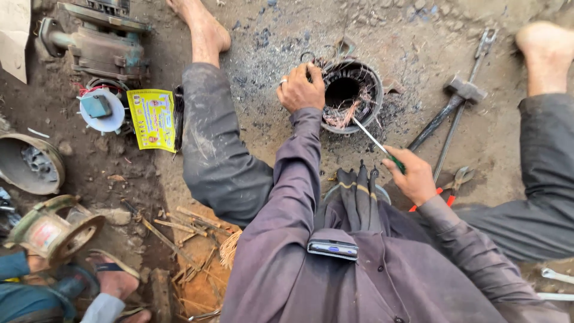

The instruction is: The person sits on the ground and uses a screwdriver to pry and pull copper wires from the stator of an electric motor. The person repeatedly inserts the screwdriver into the stator slots and pulls out tangled copper wire, working on the same motor throughout the clip.

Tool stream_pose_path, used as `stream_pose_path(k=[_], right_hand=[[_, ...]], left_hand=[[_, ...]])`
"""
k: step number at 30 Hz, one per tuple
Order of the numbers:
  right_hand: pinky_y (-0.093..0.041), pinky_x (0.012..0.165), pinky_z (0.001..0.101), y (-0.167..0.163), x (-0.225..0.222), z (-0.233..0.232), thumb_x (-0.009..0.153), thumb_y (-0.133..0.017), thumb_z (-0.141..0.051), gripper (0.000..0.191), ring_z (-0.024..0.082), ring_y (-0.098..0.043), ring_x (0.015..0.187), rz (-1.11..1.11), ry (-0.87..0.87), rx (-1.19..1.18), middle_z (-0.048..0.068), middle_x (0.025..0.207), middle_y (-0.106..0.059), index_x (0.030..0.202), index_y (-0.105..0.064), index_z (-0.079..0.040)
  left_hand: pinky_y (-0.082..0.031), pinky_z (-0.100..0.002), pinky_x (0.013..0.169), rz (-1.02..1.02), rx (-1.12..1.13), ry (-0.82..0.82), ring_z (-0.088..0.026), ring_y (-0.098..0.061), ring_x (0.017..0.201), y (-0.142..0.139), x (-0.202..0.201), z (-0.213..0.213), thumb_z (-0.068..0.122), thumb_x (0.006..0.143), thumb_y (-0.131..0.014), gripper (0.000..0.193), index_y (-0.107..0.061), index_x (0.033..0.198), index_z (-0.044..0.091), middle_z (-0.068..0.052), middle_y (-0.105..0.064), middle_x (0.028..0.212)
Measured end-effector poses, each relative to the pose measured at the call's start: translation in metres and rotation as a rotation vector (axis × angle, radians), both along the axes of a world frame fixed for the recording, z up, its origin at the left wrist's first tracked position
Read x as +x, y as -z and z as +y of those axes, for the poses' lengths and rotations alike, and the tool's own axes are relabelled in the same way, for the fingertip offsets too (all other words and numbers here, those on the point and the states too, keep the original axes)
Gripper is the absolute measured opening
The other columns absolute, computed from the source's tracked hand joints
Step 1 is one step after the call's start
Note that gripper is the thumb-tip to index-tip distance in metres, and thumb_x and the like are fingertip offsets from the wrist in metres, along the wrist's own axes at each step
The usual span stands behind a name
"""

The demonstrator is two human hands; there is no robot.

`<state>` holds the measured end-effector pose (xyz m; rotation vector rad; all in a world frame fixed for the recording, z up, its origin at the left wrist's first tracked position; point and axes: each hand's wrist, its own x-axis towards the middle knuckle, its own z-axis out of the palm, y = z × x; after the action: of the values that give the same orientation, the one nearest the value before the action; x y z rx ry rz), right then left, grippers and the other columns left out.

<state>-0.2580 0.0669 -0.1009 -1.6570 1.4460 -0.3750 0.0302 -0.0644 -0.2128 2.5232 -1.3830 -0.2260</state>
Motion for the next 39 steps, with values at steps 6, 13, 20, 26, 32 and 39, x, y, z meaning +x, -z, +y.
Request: stream_pose_path(k=[6, 13, 20, 26, 32, 39], right_hand=[[-0.054, 0.07, 0.0417, -0.08, -0.008, -0.027, 0.098, -0.069, -0.029, 0.038, 0.034, -0.069, 0.081, 0.291, -0.036, -0.024, 0.014, 0.097, -0.071, 0.135, -0.07, -0.021], [-0.054, 0.067, 0.0484, -0.107, -0.001, -0.066, 0.098, -0.063, -0.037, 0.036, 0.037, -0.068, 0.075, 0.553, -0.238, 0.02, 0.011, 0.085, -0.07, 0.132, -0.072, -0.028], [-0.054, 0.063, 0.0503, -0.108, 0.003, -0.084, 0.096, -0.064, -0.037, 0.035, 0.038, -0.068, 0.072, 0.525, -0.289, -0.001, 0.013, 0.084, -0.071, 0.127, -0.074, -0.026], [-0.054, 0.056, 0.046, -0.114, 0.019, -0.085, 0.099, -0.064, -0.036, 0.031, 0.034, -0.068, 0.063, 0.756, -0.387, -0.153, 0.009, 0.08, -0.07, 0.126, -0.076, -0.028], [-0.054, 0.056, 0.0443, -0.119, 0.019, -0.103, 0.096, -0.064, -0.034, 0.031, 0.031, -0.07, 0.065, 0.766, -0.476, -0.177, 0.007, 0.082, -0.072, 0.124, -0.076, -0.028], [-0.055, 0.058, 0.0455, -0.123, 0.011, -0.107, 0.096, -0.064, -0.04, 0.032, 0.032, -0.07, 0.068, 0.695, -0.481, -0.099, 0.006, 0.08, -0.071, 0.125, -0.075, -0.031]], left_hand=[[-0.048, -0.041, 0.089, 0.042, 0.039, 0.008, -0.016, -0.067, 0.085, -0.019, -0.001, -0.005, 0.049, 0.103, -0.045, 0.043, -0.075, 0.105, 0.019, 0.0, -0.076, 0.096], [-0.047, -0.042, 0.087, 0.017, 0.01, 0.01, -0.017, -0.067, 0.085, -0.042, -0.003, -0.01, 0.05, 0.102, -0.044, 0.044, -0.075, 0.104, 0.019, 0.0, -0.076, 0.1], [-0.047, -0.04, 0.085, 0.017, 0.042, 0.0, -0.016, -0.067, 0.084, -0.048, -0.002, -0.012, 0.051, 0.102, -0.044, 0.046, -0.075, 0.106, 0.018, -0.001, -0.076, 0.099], [-0.046, -0.04, 0.084, 0.015, 0.055, 0.006, -0.015, -0.066, 0.081, -0.048, -0.003, -0.012, 0.051, 0.102, -0.044, 0.045, -0.075, 0.103, 0.019, 0.0, -0.076, 0.098], [-0.046, -0.04, 0.083, 0.002, 0.027, -0.003, -0.015, -0.066, 0.08, -0.05, -0.004, -0.013, 0.051, 0.102, -0.044, 0.046, -0.076, 0.103, 0.019, 0.0, -0.076, 0.097], [-0.046, -0.041, 0.084, 0.009, 0.007, -0.013, -0.016, -0.067, 0.083, -0.047, -0.004, -0.012, 0.052, 0.101, -0.043, 0.047, -0.076, 0.105, 0.018, -0.001, -0.076, 0.1]])
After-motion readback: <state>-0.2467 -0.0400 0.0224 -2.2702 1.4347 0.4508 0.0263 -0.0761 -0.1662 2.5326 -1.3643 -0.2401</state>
